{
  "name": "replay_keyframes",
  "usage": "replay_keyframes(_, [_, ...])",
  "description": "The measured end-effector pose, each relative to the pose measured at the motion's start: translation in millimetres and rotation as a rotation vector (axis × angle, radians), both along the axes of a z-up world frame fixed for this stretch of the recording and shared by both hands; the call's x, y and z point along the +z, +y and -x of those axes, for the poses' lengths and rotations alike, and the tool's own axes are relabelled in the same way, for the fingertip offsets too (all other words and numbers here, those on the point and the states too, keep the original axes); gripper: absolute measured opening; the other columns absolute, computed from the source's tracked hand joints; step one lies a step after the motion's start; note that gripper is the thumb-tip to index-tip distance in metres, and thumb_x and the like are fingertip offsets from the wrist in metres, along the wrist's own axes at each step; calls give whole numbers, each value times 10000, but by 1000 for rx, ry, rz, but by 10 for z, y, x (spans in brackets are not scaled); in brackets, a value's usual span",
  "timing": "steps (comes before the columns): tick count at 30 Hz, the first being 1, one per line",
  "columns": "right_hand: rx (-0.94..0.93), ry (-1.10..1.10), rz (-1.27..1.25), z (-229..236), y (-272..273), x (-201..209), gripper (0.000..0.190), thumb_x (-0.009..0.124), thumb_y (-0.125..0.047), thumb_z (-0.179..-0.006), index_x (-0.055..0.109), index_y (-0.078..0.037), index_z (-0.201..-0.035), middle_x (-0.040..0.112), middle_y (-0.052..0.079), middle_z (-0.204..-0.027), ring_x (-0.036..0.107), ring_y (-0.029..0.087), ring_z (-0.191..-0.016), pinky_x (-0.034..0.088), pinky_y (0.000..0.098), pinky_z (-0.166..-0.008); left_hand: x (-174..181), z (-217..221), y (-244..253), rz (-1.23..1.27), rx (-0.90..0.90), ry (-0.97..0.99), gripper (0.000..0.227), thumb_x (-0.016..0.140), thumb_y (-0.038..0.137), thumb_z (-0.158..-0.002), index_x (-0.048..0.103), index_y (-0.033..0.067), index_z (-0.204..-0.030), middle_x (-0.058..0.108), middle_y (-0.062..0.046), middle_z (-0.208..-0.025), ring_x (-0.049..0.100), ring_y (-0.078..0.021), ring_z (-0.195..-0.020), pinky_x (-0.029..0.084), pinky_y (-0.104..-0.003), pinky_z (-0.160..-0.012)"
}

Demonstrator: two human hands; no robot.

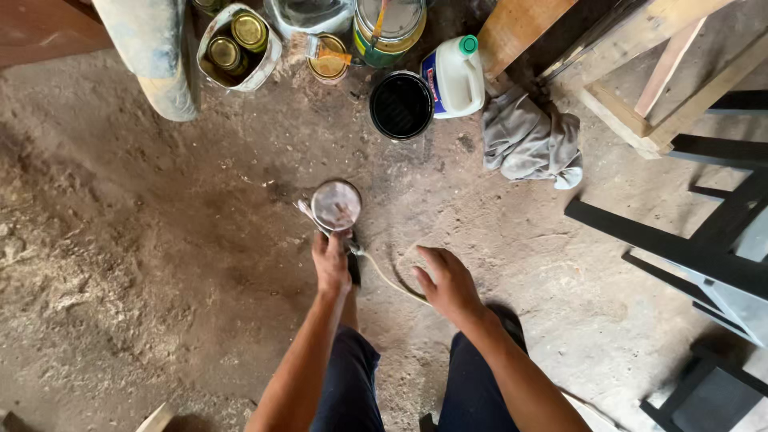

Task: The person prepares paint in a small container, mixes it, and then uses a spray gun to apply a finish to a wooden furniture piece.

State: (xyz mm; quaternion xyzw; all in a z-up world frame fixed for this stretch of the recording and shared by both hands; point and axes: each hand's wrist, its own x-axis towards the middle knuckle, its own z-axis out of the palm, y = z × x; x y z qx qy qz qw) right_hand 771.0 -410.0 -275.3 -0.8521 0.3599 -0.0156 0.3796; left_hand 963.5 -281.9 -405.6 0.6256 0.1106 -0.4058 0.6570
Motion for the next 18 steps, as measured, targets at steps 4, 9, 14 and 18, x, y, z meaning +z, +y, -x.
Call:
replay_keyframes(4, [-98, -45, 197, -266, 513, 35, 337, 699, -157, -950, 624, -3, -1240, 684, 181, -1097, 659, 350, -985, 541, 453, -871, -146, 383, 342, -138, -80, -92, 268, 624, 230, -1059, 659, -29, -1122, 675, -52, -956, 531, -102, -769, 424, -270, -663])
replay_keyframes(9, [-460, -115, 94, 126, 1754, 749, 238, 702, -194, -937, 659, -41, -1115, 674, 143, -1037, 641, 337, -966, 505, 465, -872, 897, 1054, 942, -129, -103, -67, 282, 518, 195, -1102, 554, -6, -1296, 584, -39, -1080, 527, -113, -907, 448, -274, -781])
replay_keyframes(14, [-712, 112, -2, 634, 2101, 848, 207, 692, -155, -908, 671, -31, -1073, 687, 171, -1037, 645, 369, -966, 509, 471, -867, 1959, 1103, 991, -241, -686, -913, 329, 410, 127, -1117, 565, -4, -1376, 630, -202, -1278, 589, -248, -1174, 507, -339, -946])
replay_keyframes(18, [-620, -96, 163, 868, 1679, 386, 250, 660, -94, -868, 655, 0, -1101, 670, 210, -1065, 616, 414, -993, 507, 498, -864, 1671, 720, 451, -154, -273, -40, 386, 535, 297, -964, 677, 32, -1207, 713, 4, -984, 587, -96, -804, 464, -268, -663])
